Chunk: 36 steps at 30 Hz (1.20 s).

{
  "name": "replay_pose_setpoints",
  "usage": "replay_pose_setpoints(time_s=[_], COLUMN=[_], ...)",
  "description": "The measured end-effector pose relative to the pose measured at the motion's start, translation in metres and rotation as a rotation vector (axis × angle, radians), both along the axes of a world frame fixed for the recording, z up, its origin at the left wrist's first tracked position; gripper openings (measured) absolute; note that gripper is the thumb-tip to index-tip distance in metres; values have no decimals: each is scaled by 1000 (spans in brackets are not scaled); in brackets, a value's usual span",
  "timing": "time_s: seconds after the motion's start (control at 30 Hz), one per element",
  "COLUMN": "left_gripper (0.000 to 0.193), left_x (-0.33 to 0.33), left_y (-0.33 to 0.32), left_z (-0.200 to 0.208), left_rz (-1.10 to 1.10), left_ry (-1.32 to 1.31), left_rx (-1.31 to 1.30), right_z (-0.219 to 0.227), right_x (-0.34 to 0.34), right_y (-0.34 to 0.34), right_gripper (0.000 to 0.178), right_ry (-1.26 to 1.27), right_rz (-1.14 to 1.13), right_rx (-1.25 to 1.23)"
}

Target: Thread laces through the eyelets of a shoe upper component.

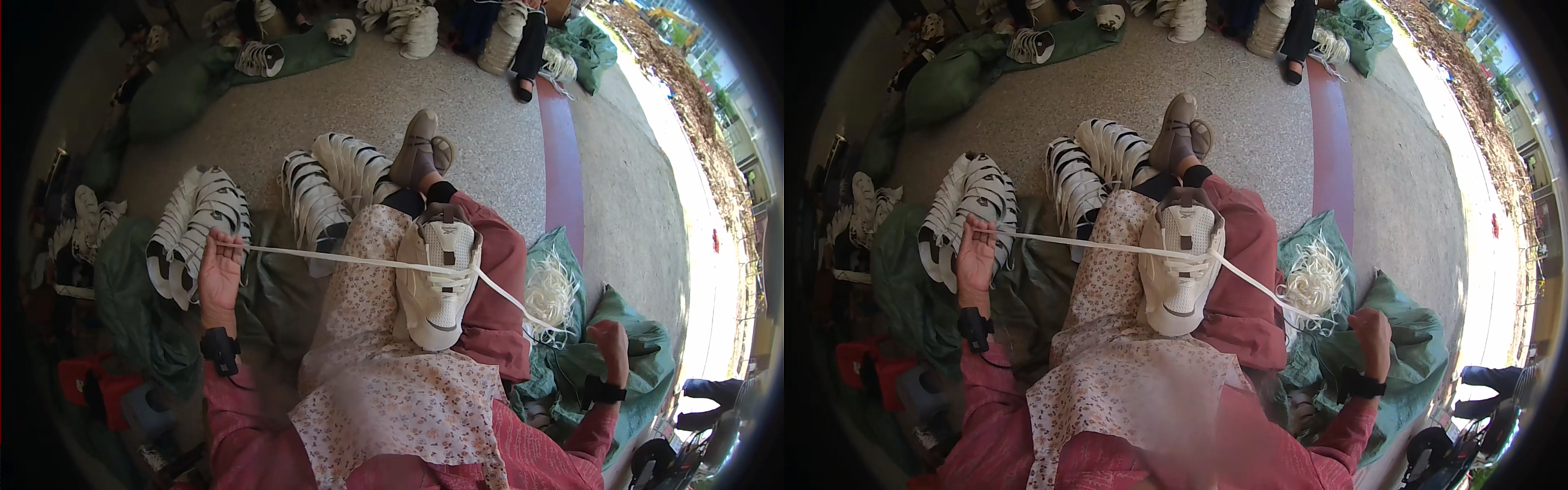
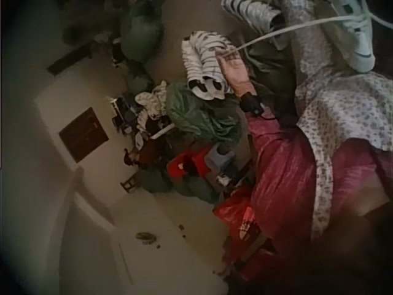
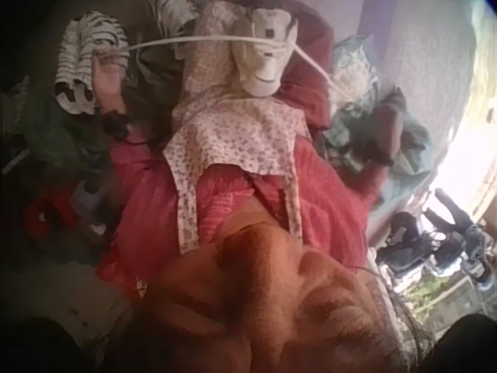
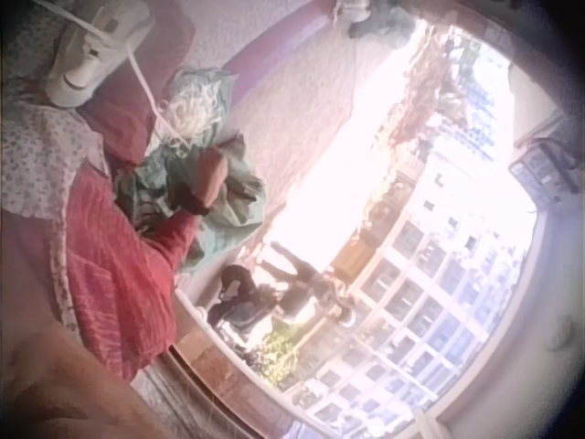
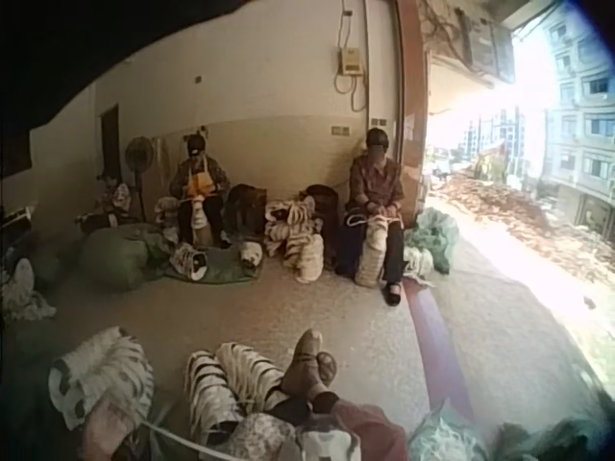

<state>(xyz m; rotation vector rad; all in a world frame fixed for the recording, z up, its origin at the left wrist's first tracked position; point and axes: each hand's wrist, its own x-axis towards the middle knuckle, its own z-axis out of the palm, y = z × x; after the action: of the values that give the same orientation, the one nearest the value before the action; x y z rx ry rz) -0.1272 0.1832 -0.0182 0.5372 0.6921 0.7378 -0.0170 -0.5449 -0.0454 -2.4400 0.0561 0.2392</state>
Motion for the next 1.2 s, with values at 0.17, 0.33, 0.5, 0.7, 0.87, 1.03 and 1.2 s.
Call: replay_pose_setpoints(time_s=[0.17,0.33,0.5,0.7,0.87,1.03,1.2], left_gripper=[31,31,31,29,28,30,29], left_x=[-43,-65,-75,-67,-76,-81,-31], left_y=[69,91,95,96,127,133,63], left_z=[-39,-31,-19,-17,-18,-13,-3], left_rz=[-404,-426,-438,-303,-199,-97,-275], left_ry=[-604,-603,-577,-336,-551,-550,-111], left_rx=[-146,32,157,297,135,69,279], right_z=[18,61,52,59,67,60,57], right_x=[33,38,42,60,61,62,65], right_y=[126,251,304,311,327,333,323], right_gripper=[16,16,13,11,10,11,10], right_ry=[48,88,-150,28,11,-91,-20], right_rz=[92,535,853,937,997,1061,1098], right_rx=[436,486,277,273,238,153,275])
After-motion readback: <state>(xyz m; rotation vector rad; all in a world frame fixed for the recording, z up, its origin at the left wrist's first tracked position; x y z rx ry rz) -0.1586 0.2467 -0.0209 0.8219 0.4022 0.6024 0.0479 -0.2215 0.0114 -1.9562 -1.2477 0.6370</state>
